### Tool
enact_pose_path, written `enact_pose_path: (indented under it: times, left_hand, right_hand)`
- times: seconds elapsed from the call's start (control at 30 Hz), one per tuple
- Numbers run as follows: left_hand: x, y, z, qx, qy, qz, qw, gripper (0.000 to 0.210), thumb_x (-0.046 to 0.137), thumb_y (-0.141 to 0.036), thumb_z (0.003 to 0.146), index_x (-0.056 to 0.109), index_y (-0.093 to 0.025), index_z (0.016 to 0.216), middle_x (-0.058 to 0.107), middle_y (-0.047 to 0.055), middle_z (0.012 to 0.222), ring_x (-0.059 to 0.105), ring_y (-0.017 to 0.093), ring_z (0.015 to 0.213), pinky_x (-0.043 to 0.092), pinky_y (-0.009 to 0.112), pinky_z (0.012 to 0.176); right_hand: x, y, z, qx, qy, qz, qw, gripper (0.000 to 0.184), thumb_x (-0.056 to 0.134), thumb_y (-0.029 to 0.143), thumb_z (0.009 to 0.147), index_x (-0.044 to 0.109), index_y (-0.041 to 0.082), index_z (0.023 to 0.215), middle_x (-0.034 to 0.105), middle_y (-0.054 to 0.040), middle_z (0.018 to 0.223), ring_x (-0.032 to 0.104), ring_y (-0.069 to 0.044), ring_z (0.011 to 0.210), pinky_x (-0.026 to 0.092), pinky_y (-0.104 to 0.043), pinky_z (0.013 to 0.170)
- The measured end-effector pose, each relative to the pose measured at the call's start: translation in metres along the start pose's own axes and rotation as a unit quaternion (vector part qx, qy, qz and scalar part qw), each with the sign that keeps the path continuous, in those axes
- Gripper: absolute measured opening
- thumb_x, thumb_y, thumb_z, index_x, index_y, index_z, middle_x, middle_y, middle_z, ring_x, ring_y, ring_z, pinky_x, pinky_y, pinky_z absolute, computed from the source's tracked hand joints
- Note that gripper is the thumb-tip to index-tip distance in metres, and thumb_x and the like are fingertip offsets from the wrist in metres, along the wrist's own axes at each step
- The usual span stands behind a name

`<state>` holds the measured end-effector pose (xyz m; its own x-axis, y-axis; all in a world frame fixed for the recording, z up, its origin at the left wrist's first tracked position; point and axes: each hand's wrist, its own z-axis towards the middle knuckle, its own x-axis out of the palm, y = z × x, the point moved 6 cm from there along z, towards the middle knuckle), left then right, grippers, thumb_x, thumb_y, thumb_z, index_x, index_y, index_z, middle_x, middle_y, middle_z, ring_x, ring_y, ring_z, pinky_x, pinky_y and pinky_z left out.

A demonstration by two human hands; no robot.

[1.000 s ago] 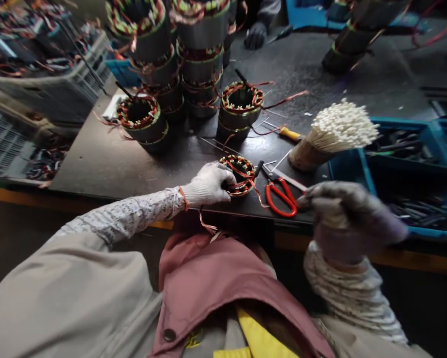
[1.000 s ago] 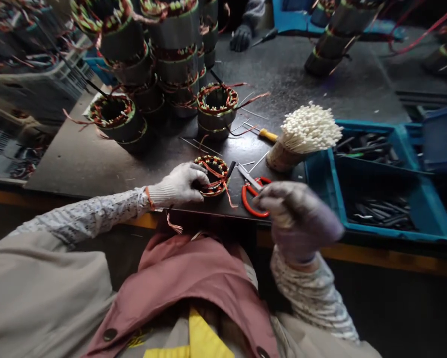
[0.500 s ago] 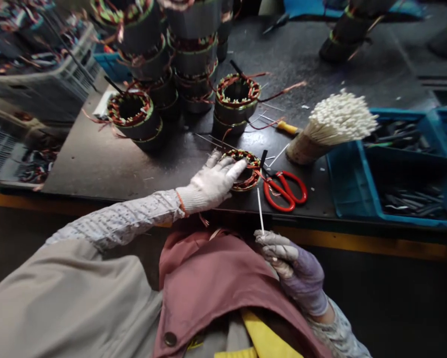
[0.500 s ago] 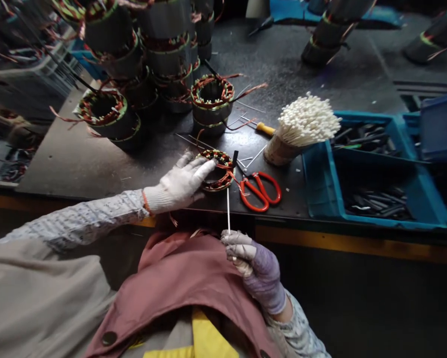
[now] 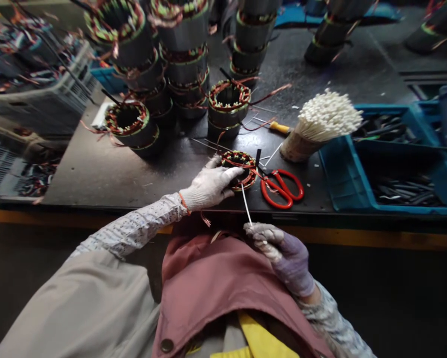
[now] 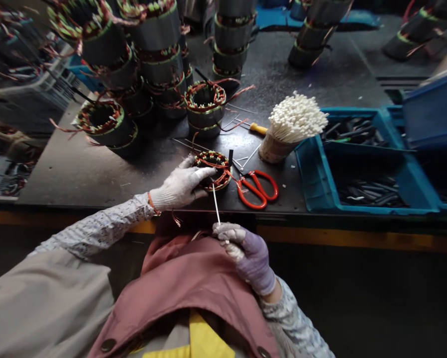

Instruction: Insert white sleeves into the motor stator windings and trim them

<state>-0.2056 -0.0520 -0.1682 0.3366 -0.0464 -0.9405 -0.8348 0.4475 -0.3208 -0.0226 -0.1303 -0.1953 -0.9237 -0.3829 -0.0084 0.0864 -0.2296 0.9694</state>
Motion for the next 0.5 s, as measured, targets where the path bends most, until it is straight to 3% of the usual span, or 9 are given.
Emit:
enact_pose_path:
  times: [0.17,0.3,0.4,0.5]
  left_hand:
    - [0.001,0.000,0.002,-0.008,0.021,0.012,1.000,0.052,0.065,-0.029,0.082,0.051,-0.016,0.130,0.069,0.009,0.111,0.061,0.025,0.110,0.025,0.051,0.115]
    - [0.000,0.000,0.003,-0.010,0.013,0.002,1.000,0.052,0.065,-0.029,0.082,0.052,-0.017,0.131,0.070,0.008,0.106,0.063,0.024,0.106,0.028,0.049,0.114]
    - [0.002,0.002,-0.002,-0.034,-0.010,-0.038,0.999,0.055,0.066,-0.029,0.080,0.051,-0.017,0.132,0.069,0.008,0.110,0.062,0.025,0.110,0.034,0.045,0.112]
    - [0.006,0.006,-0.011,-0.101,-0.088,-0.117,0.984,0.060,0.065,-0.026,0.080,0.046,-0.019,0.137,0.068,0.005,0.115,0.059,0.023,0.116,0.038,0.039,0.110]
  right_hand:
    - [-0.008,0.002,-0.021,0.030,-0.026,0.013,0.999,0.026,0.062,0.004,0.081,0.070,0.025,0.095,0.073,-0.0019,0.100,0.070,-0.018,0.096,0.060,-0.032,0.087]
    - [0.001,-0.014,-0.002,0.035,-0.037,-0.004,0.999,0.017,0.063,0.010,0.081,0.071,0.020,0.092,0.074,-0.0058,0.096,0.071,-0.020,0.090,0.061,-0.033,0.081]
    - [0.008,-0.027,0.027,-0.022,-0.075,-0.042,0.996,0.010,0.064,0.016,0.081,0.071,0.021,0.087,0.074,-0.0051,0.093,0.071,-0.019,0.089,0.060,-0.033,0.081]
    - [0.014,-0.028,0.045,-0.105,-0.111,-0.107,0.982,0.012,0.064,0.017,0.081,0.070,0.023,0.089,0.073,-0.0034,0.096,0.069,-0.017,0.090,0.059,-0.031,0.082]
